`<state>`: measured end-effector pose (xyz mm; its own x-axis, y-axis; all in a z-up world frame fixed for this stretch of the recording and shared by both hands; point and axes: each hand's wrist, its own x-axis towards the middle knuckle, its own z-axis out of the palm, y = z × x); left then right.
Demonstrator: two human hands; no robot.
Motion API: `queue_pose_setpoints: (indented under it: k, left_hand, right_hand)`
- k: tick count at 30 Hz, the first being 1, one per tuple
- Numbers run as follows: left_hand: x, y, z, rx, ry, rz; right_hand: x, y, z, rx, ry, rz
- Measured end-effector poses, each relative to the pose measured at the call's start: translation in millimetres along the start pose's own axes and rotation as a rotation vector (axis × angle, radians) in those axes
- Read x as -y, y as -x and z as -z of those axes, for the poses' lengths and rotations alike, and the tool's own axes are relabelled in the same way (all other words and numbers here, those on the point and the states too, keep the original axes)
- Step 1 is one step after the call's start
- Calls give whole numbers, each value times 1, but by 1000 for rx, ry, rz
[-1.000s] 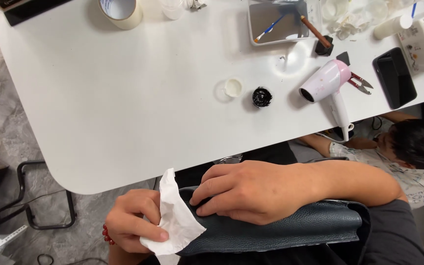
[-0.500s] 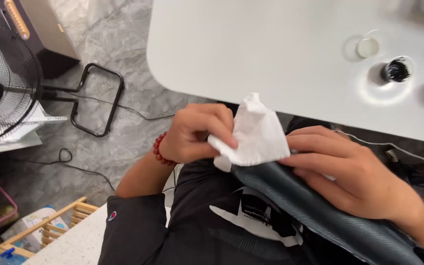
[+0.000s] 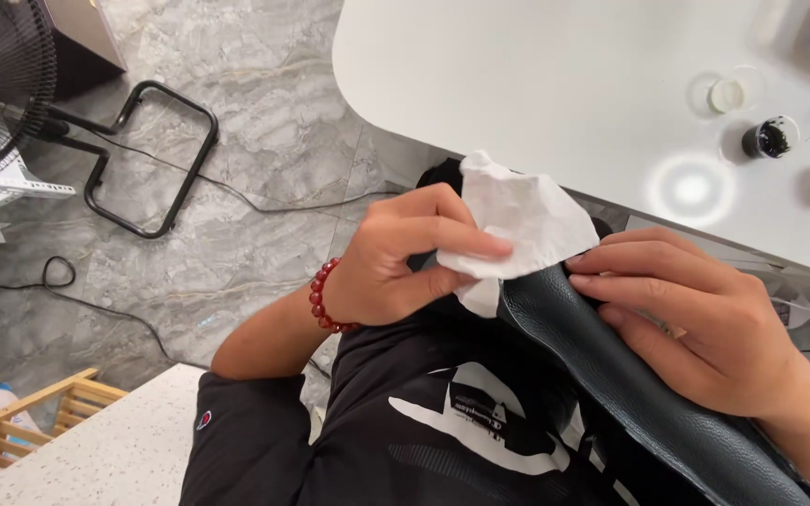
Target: The recorder is repairing or restoring a leather bag by applying dye or edge paint to the seams and cleaning the leather surface with a cloth.
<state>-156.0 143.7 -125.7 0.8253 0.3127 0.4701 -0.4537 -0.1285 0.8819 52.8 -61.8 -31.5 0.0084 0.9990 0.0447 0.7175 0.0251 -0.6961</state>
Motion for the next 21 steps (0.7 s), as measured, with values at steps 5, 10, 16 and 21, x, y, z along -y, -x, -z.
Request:
queue_pose_setpoints:
  k: [5,10,16,21]
  left_hand:
    - [-13,-3,-3,56,-138,-66]
    - [-26,-6,-1,182,-307,-201]
    - [-26,-8,-2,262,-299,-262]
    - [-24,-12,15,251,-89,-151]
  right_hand:
    - [3,6,-5,-32,39,7]
    - [11,9,-10,-24,32,-20]
    - [14,12,-10,-43,12,3]
    - [22,9,-11,-37,37,46]
